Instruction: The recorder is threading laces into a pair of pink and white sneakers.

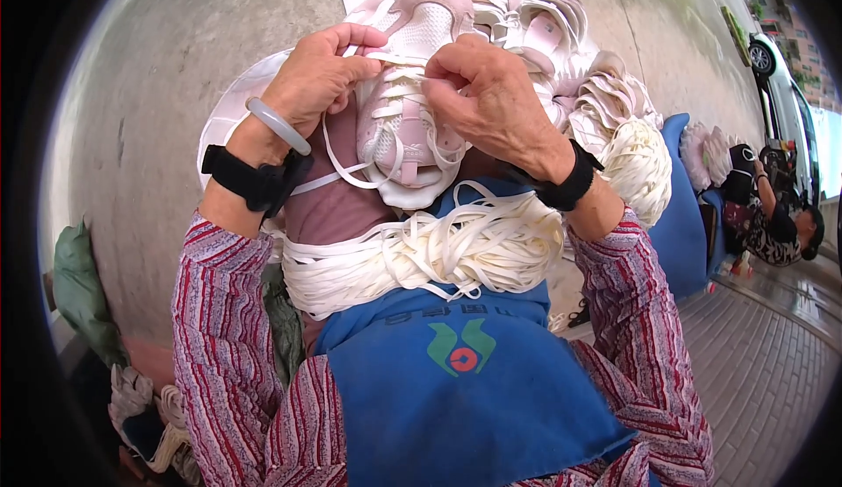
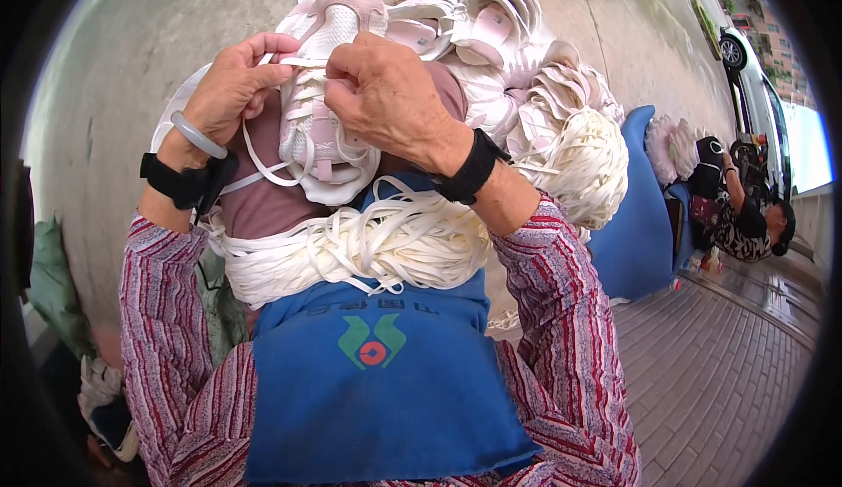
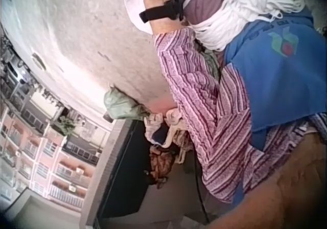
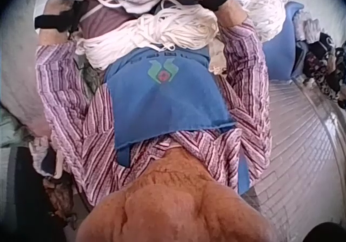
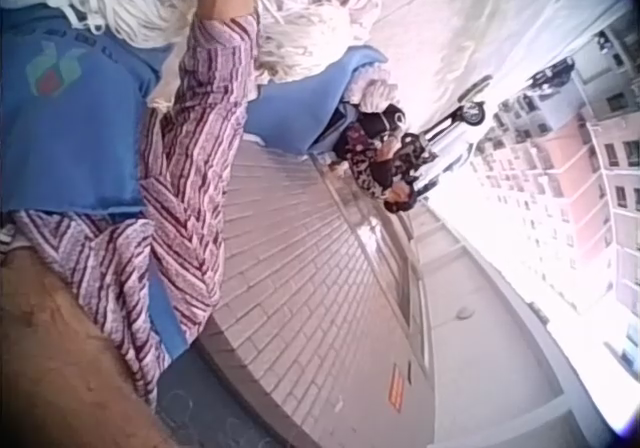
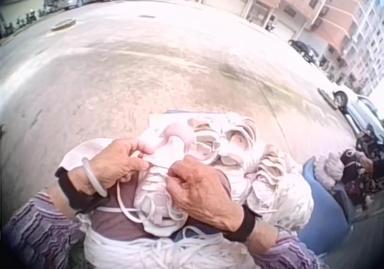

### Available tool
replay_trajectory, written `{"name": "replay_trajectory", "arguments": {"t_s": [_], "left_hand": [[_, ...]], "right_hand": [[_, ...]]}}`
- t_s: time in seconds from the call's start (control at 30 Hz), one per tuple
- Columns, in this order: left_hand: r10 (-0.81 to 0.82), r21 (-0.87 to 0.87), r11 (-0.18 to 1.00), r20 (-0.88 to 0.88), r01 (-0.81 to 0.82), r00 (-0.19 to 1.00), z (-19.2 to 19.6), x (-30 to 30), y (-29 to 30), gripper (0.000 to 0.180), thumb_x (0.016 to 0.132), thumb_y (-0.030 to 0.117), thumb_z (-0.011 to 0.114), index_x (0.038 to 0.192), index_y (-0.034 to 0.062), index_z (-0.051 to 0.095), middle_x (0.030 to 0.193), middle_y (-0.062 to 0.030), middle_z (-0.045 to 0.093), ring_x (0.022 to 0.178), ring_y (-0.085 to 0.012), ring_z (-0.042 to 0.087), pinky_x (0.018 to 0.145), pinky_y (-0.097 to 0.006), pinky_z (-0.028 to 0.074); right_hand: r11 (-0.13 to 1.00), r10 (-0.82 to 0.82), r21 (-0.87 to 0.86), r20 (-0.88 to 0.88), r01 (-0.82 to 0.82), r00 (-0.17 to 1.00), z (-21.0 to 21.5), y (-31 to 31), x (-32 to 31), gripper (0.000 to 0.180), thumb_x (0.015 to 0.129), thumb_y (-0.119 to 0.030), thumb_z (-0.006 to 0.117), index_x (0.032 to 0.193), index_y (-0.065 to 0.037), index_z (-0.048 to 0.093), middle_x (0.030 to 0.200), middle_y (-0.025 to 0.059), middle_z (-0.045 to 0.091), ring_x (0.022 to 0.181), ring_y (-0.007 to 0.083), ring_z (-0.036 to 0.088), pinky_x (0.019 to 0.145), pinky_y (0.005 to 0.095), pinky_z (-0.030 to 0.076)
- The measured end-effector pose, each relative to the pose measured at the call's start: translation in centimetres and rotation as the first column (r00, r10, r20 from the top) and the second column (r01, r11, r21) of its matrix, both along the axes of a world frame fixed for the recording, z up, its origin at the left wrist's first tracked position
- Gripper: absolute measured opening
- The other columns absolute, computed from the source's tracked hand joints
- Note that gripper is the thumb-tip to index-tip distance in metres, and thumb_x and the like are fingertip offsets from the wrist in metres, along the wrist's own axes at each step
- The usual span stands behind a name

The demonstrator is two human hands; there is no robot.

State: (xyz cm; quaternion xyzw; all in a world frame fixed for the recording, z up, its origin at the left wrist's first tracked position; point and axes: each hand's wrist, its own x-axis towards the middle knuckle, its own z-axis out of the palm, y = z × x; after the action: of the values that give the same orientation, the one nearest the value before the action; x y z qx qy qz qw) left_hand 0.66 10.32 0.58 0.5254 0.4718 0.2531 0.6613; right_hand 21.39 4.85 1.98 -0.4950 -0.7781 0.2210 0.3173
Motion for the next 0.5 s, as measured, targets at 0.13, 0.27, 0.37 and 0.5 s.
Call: {"name": "replay_trajectory", "arguments": {"t_s": [0.13, 0.27, 0.37, 0.5], "left_hand": [[-0.005, -0.005, 1.000, 0.009, 0.005, 1.000, -0.1, 0.0, -0.4, 0.032, 0.086, 0.009, 0.063, 0.116, 0.0008, 0.057, 0.090, 0.0015, 0.059, 0.050, 0.0013, 0.037, 0.040, -0.014, 0.028], [0.024, 0.006, 1.000, -0.004, -0.024, 1.000, -0.1, 0.4, -0.5, 0.032, 0.086, 0.009, 0.064, 0.116, 0.0003, 0.057, 0.093, 0.0010, 0.059, 0.050, 0.0014, 0.038, 0.040, -0.014, 0.028], [0.004, -0.003, 1.000, -0.033, -0.004, 0.999, -0.3, 0.1, -0.2, 0.031, 0.086, 0.009, 0.064, 0.115, 0.0000, 0.057, 0.094, 0.0008, 0.059, 0.051, 0.0012, 0.038, 0.040, -0.014, 0.028], [-0.001, 0.047, 0.999, -0.118, 0.007, 0.993, 0.0, 0.1, -0.3, 0.028, 0.087, 0.013, 0.065, 0.112, 0.0015, 0.059, 0.088, 0.0028, 0.059, 0.049, 0.0012, 0.037, 0.039, -0.015, 0.027]], "right_hand": [[0.840, -0.167, -0.525, -0.491, -0.138, 0.855, 1.2, -0.5, 3.1, 0.013, 0.083, -0.015, 0.065, 0.081, -0.002, 0.065, 0.070, -0.0010, 0.059, 0.063, 0.0110, 0.053, 0.057, 0.0264, 0.043], [0.698, -0.117, -0.683, -0.406, -0.216, 0.906, 0.9, -1.0, 5.0, 0.023, 0.087, -0.024, 0.065, 0.081, -0.002, 0.067, 0.068, -0.0037, 0.056, 0.061, 0.0056, 0.047, 0.052, 0.0233, 0.036], [0.866, 0.023, -0.497, -0.081, -0.060, 0.996, 0.0, -0.1, 3.8, 0.045, 0.087, -0.040, 0.061, 0.070, 0.001, 0.066, 0.052, 0.0003, 0.048, 0.053, 0.0083, 0.044, 0.048, 0.0274, 0.034], [0.906, 0.029, -0.418, -0.074, -0.057, 0.997, -0.4, 0.3, 2.2, 0.040, 0.089, -0.037, 0.062, 0.071, 0.000, 0.066, 0.056, -0.0023, 0.049, 0.054, 0.0081, 0.044, 0.048, 0.0271, 0.035]]}}
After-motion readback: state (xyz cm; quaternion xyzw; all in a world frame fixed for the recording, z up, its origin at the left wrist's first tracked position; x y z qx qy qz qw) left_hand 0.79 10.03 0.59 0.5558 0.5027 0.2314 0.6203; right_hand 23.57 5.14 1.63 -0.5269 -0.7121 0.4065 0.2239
